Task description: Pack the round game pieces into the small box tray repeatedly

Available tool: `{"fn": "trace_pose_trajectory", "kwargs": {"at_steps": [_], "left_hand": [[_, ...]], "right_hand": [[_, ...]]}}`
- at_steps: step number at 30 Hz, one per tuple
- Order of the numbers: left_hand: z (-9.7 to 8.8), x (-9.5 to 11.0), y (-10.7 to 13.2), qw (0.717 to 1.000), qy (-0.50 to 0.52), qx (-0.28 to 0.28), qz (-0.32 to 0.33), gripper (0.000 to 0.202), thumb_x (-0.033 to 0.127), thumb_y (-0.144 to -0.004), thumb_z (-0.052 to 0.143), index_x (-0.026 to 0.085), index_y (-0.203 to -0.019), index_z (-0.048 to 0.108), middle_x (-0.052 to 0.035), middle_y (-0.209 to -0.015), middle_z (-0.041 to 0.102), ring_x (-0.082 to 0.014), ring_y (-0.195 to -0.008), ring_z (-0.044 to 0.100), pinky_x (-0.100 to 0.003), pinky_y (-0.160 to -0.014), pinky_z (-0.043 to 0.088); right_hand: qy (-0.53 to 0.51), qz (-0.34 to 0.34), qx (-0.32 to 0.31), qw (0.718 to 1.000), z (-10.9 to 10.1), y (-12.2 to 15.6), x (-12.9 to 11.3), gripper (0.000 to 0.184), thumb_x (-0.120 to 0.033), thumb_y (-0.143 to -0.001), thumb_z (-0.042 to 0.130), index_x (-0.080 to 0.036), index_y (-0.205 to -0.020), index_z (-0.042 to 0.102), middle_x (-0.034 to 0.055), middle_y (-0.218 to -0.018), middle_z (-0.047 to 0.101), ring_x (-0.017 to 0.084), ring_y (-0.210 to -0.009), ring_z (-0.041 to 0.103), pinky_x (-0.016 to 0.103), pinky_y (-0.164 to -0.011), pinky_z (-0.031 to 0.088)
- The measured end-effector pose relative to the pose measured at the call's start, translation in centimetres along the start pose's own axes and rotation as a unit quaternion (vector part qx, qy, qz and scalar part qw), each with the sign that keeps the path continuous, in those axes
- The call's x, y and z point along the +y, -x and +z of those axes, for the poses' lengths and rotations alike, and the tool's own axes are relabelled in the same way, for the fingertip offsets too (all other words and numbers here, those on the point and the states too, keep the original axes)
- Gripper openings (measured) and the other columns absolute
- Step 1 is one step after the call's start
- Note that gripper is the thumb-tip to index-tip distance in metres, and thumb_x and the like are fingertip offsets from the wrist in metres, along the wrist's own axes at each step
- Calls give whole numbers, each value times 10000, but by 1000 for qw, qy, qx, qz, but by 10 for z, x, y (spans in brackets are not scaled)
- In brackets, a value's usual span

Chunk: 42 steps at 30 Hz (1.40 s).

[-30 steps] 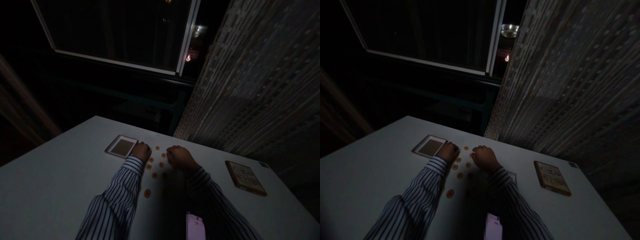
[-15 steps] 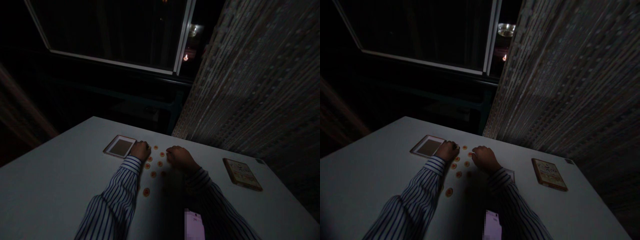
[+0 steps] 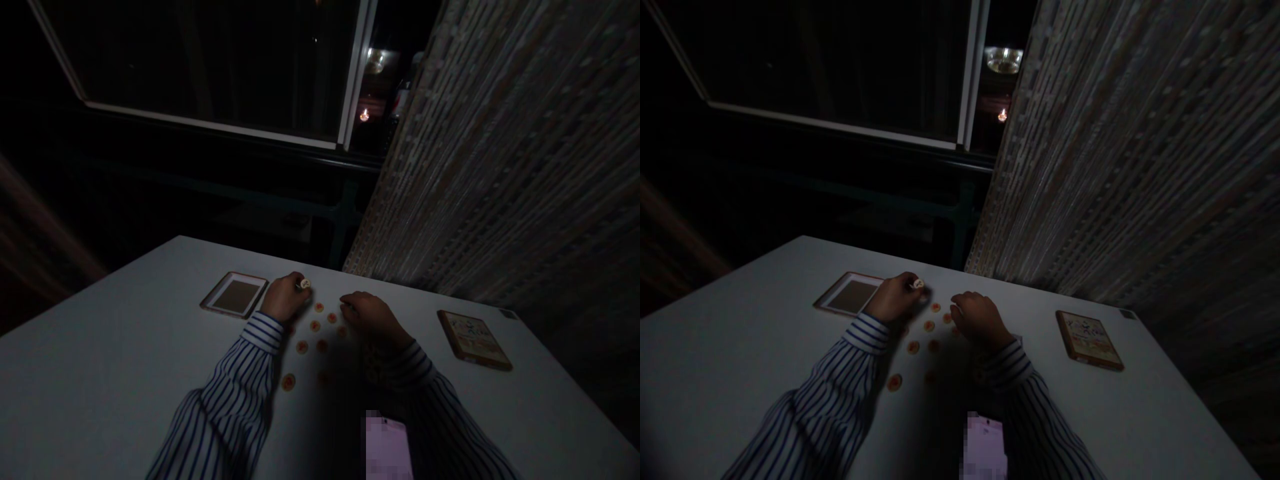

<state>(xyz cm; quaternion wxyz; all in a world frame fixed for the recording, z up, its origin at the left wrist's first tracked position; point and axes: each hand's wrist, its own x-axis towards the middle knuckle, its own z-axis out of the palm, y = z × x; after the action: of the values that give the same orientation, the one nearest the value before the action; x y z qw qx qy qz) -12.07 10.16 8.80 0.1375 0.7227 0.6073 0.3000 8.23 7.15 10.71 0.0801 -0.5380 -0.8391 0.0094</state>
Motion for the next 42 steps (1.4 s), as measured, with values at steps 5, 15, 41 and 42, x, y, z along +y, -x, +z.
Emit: {"fn": "trace_pose_trajectory", "kwargs": {"at_steps": [5, 15, 41, 42], "left_hand": [[0, 11, 4, 997, 35, 32, 57, 234, 328, -739, 489, 189, -909, 569, -41, -805, 646, -166, -727, 592, -243, -627, 404], [6, 38, 14, 981, 164, 35, 98, 202, 294, -719, 527, 187, -886, 563, 3, -729, 605, -122, -668, 563, -225, -634, 420], [23, 78, 32, 914, 380, -128, 55, 277, 249, -664, 607, 126, -901, 529, -20, -727, 613, -97, -623, 554, -217, -598, 441], [24, 79, 32, 914, 380, -131, 53, 282, 250, -664, 607, 128, -905, 527, -22, -735, 615, -98, -628, 557, -217, -598, 443]], "right_hand": [[-16, -1, 45, 999, -5, 13, 6, 315, -306, -839, 365, -190, -1029, 587, 58, -971, 636, 161, -913, 557, 269, -791, 388], [-37, 3, 101, 994, -4, 33, 23, 282, -280, -818, 412, -183, -1006, 599, 49, -958, 645, 161, -888, 573, 276, -796, 417], [-81, 19, 139, 987, -17, 73, 54, 256, -270, -824, 420, -184, -991, 594, 46, -904, 652, 151, -848, 578, 273, -772, 425], [-83, 19, 139, 987, -16, 73, 55, 256, -273, -825, 418, -186, -990, 594, 44, -904, 652, 150, -843, 579, 273, -769, 424]]}}
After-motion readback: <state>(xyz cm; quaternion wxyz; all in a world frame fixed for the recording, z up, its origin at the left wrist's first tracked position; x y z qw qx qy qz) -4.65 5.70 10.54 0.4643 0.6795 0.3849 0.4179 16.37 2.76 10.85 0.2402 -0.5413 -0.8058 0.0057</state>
